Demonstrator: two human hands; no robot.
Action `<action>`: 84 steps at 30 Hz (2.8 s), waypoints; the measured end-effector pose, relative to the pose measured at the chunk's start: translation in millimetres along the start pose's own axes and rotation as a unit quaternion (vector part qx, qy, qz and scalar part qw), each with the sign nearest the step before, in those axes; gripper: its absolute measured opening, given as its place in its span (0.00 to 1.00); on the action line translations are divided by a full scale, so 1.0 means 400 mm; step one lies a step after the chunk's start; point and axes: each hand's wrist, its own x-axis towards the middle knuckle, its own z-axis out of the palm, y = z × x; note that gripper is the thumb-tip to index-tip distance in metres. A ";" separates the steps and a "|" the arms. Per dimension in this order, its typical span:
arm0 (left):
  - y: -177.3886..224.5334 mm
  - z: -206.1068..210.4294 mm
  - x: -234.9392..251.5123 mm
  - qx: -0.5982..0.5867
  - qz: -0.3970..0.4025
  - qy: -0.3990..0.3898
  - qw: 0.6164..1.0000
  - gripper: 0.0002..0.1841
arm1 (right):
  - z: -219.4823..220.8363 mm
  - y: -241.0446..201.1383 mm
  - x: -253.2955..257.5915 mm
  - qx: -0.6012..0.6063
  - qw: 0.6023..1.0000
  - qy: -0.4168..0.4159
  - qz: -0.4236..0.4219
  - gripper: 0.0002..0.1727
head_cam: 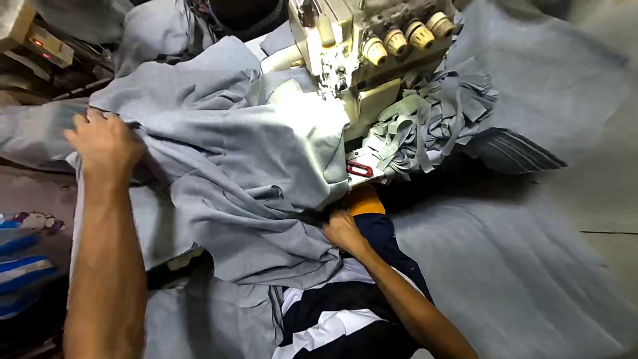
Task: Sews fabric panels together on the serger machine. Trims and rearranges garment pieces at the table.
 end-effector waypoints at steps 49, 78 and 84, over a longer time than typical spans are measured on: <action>0.787 -0.072 -0.390 -0.262 0.090 0.162 0.947 0.17 | -0.157 0.050 -0.100 0.397 0.851 0.288 -0.189 0.10; 0.786 -0.081 -0.347 -0.314 0.036 0.157 0.936 0.10 | -0.167 0.007 -0.082 0.323 0.850 0.360 -0.208 0.13; 0.787 -0.100 -0.312 -0.313 0.005 0.137 0.940 0.11 | -0.191 -0.018 -0.054 0.261 0.851 0.410 -0.197 0.14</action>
